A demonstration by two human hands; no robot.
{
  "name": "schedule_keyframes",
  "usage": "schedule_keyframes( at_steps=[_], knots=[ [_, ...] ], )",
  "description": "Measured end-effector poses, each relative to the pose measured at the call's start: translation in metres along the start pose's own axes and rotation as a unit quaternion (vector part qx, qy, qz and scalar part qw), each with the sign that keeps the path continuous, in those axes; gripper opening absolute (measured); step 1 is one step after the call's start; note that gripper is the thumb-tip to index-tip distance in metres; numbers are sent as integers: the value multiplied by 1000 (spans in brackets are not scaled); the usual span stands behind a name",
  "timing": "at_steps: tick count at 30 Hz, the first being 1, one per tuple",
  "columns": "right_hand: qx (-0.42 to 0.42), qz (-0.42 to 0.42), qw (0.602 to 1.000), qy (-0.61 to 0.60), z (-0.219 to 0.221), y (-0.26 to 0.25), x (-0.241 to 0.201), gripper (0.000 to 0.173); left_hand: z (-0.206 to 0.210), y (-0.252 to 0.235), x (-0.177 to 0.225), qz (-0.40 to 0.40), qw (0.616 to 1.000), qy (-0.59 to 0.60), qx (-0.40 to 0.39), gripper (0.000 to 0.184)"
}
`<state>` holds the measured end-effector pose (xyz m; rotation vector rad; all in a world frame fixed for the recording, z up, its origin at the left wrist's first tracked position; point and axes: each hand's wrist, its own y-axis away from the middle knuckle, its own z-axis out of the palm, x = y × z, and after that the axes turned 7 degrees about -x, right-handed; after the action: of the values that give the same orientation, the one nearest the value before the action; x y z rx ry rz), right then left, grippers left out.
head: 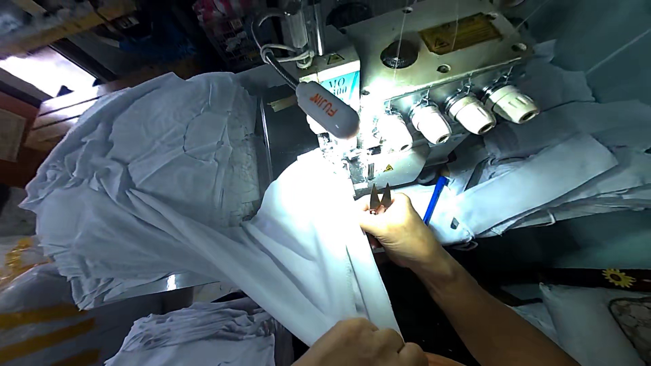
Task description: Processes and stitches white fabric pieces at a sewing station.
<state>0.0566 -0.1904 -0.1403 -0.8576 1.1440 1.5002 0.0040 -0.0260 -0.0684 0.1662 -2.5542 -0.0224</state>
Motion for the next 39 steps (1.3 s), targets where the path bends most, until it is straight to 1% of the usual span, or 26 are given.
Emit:
schedule_keyframes(
  at_steps=[4, 8, 13, 21, 23, 25, 28, 30, 31, 33, 34, 35, 36, 37, 38, 39],
  knots=[
    [9, -10, 1000, 4, 1, -2, 1, 24, -4, -2, -11, 6, 1000, -25, 1, 26],
    [13, -3, 1000, 2, 2, -2, 0, 25, -6, -3, -23, 15, 998, -52, 28, 28],
    [6, 1, 1000, 16, 0, -2, 1, 22, -10, -4, -40, 8, 995, -82, 50, 26],
    [36, -11, 999, -19, 4, -4, 3, 25, -24, -11, -74, -28, 990, -103, 93, 24],
    [52, -20, 998, -37, 6, -3, 6, 23, -26, -14, -80, -48, 985, -125, 104, 24],
    [64, -48, 995, -60, 7, -1, 11, 22, -22, -17, -71, -100, 968, -194, 126, 26],
    [89, -84, 990, -77, 9, 2, 22, 28, -13, -21, -29, -201, 913, -306, 179, 26],
    [90, -70, 992, -61, 13, 4, 31, 27, -8, -20, -8, -237, 889, -335, 203, 26],
    [76, -46, 994, -57, 15, 4, 35, 25, -6, -20, -4, -247, 884, -336, 212, 26],
    [-3, 14, 993, -115, 17, 8, 37, 21, 1, -22, -4, -257, 881, -326, 227, 27],
    [-50, 26, 985, -162, 18, 11, 39, 21, 4, -23, -8, -259, 880, -323, 231, 28],
    [-97, 22, 975, -200, 17, 16, 42, 22, 5, -24, -13, -259, 880, -321, 236, 29],
    [-126, 10, 966, -223, 18, 19, 45, 26, 6, -25, -18, -259, 879, -322, 240, 30],
    [-132, 9, 963, -233, 20, 20, 47, 26, 4, -26, -23, -259, 878, -323, 239, 31],
    [-127, 35, 967, -216, 23, 21, 43, 21, 3, -27, -29, -260, 878, -323, 237, 31],
    [-113, 87, 972, -187, 26, 21, 35, 18, 0, -28, -34, -261, 878, -327, 235, 31]
  ],
)
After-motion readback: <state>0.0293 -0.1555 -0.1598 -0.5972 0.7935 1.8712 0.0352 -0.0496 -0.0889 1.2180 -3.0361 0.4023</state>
